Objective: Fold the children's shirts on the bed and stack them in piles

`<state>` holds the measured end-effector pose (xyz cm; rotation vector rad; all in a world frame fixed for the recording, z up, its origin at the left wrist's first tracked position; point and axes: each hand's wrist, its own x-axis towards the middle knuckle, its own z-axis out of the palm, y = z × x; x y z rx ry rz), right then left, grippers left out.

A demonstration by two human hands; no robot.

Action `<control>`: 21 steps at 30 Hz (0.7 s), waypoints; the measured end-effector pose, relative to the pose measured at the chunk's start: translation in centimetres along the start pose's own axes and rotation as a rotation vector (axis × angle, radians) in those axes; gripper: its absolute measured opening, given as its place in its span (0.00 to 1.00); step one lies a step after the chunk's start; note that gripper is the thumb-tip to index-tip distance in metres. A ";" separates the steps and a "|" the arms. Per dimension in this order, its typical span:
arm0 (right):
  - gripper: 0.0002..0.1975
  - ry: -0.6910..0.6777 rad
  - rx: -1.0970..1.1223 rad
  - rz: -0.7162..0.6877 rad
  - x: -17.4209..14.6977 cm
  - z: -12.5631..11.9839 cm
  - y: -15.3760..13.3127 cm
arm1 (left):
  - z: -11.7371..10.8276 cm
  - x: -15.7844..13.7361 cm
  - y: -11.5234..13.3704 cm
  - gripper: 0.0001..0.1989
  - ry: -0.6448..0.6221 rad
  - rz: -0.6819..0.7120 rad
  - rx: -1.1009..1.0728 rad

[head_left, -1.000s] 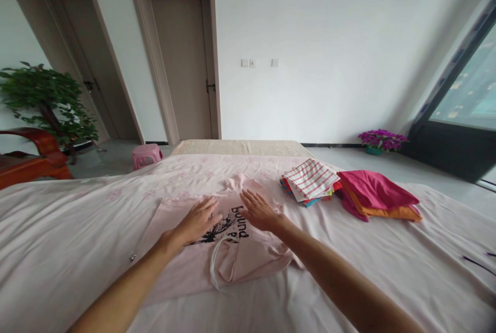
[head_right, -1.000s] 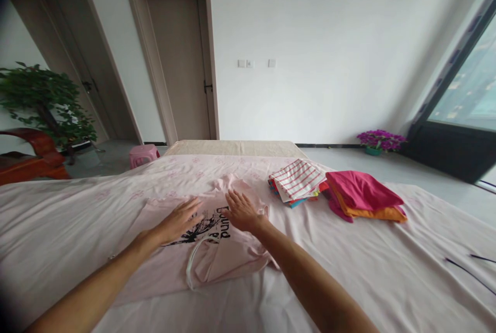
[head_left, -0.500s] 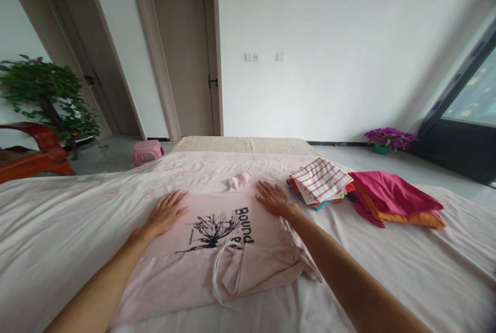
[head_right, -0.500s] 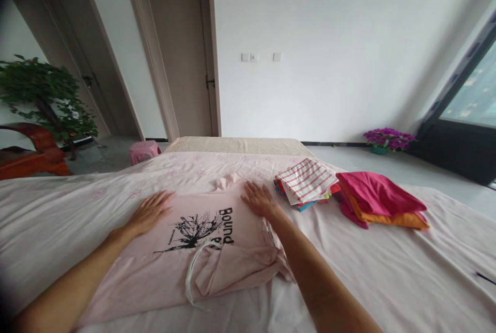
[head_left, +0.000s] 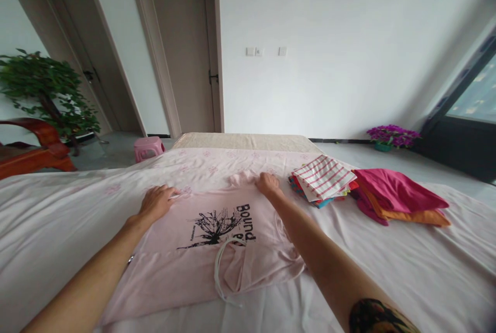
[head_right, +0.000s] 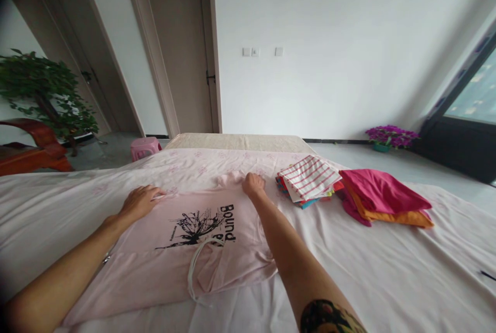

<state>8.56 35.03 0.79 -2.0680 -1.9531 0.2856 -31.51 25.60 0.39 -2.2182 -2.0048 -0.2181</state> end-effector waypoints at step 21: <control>0.14 -0.226 0.434 -0.401 -13.6 -3.8 7.2 | -4.2 -11.6 1.9 0.21 -0.149 0.090 -0.136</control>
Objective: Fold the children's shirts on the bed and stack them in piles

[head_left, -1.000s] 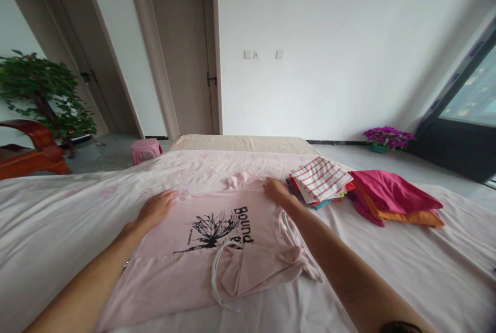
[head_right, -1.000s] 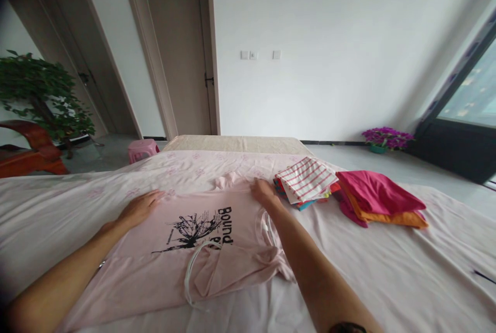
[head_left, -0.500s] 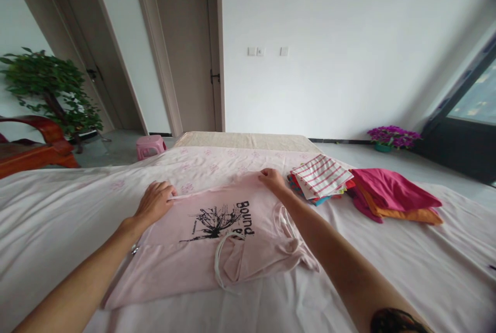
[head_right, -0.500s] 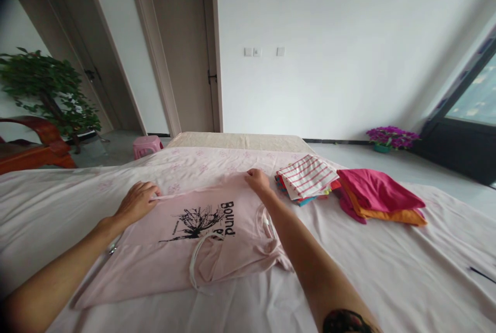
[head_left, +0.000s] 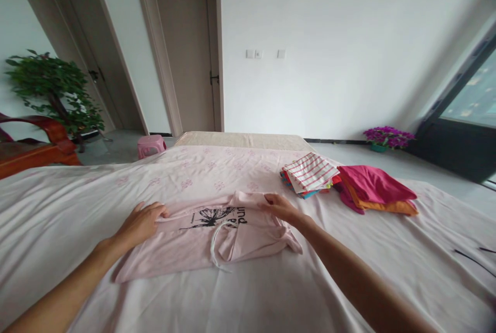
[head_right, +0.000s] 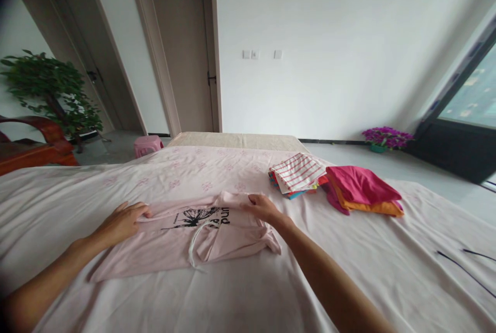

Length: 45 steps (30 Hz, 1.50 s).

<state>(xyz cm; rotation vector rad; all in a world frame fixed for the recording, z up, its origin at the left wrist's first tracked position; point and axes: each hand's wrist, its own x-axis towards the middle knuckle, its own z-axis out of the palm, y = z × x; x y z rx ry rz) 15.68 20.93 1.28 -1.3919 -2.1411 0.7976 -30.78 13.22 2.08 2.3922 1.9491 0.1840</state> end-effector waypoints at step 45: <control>0.28 0.069 -0.177 -0.018 5.2 2.3 -1.2 | 5.6 5.6 20.4 0.30 0.118 -0.080 -0.869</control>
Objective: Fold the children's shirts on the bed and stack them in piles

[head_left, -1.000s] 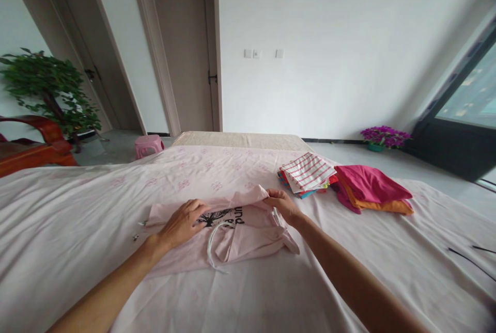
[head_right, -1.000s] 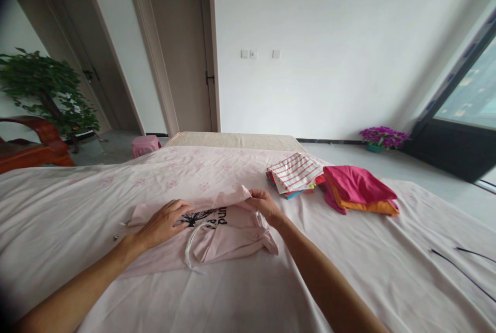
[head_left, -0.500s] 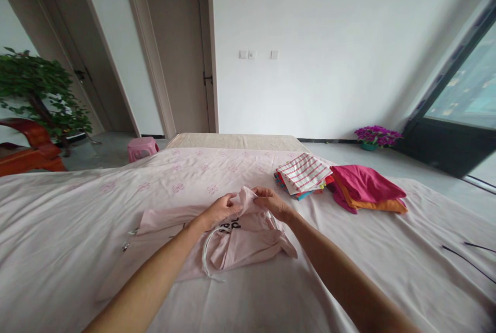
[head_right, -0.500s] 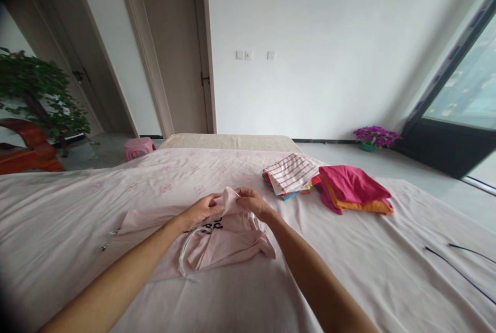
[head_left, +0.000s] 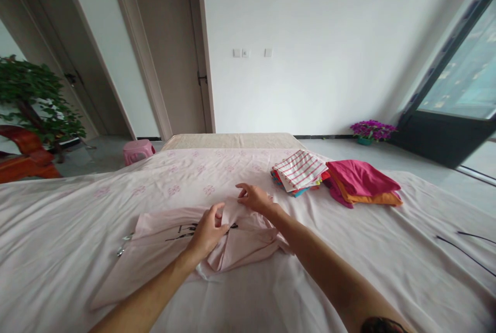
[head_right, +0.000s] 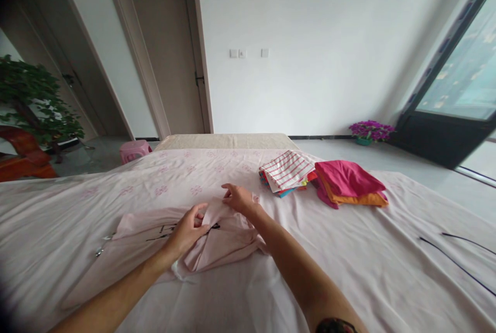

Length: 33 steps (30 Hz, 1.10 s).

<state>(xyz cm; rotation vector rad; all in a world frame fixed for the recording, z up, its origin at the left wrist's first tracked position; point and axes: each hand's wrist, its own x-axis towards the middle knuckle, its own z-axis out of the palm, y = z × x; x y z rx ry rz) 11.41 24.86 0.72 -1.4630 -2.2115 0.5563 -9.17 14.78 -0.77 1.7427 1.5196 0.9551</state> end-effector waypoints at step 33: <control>0.12 -0.094 -0.138 0.018 -11.0 -1.6 -4.6 | -3.5 -5.7 2.7 0.06 -0.193 0.025 0.674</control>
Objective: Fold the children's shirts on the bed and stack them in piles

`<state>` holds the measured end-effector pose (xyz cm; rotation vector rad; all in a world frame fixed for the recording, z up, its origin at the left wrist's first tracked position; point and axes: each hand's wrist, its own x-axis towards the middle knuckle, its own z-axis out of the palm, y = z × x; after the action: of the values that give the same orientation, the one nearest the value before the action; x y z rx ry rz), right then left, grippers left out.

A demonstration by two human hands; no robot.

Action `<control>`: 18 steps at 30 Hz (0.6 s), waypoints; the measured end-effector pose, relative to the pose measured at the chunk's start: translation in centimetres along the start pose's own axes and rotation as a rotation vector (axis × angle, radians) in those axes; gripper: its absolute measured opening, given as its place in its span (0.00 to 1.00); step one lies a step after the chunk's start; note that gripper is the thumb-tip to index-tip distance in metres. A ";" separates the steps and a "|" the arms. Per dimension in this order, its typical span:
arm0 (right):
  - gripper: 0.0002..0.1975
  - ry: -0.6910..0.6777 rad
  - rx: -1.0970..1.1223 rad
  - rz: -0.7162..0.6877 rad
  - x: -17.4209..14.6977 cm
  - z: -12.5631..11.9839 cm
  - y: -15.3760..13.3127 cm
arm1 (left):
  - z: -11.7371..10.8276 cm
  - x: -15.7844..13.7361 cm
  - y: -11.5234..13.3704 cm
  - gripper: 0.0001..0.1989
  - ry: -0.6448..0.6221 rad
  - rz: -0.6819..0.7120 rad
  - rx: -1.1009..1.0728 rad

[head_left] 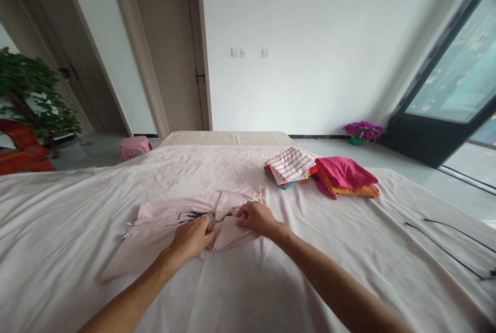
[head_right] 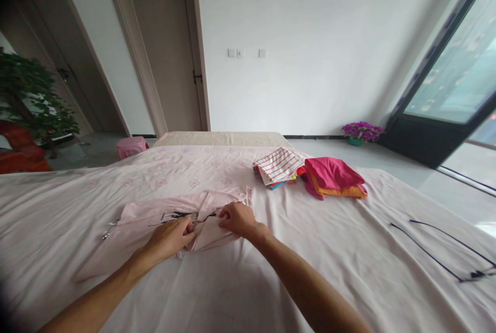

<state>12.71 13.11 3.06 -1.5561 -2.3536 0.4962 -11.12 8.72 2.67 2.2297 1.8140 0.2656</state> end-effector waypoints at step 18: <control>0.09 0.115 -0.075 -0.466 -6.0 0.9 -0.1 | 0.3 3.9 1.1 0.24 0.114 -0.071 -0.968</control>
<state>14.51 7.37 2.03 -0.9769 -2.5507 0.2067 -9.24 12.32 2.61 1.4696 1.3452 1.0147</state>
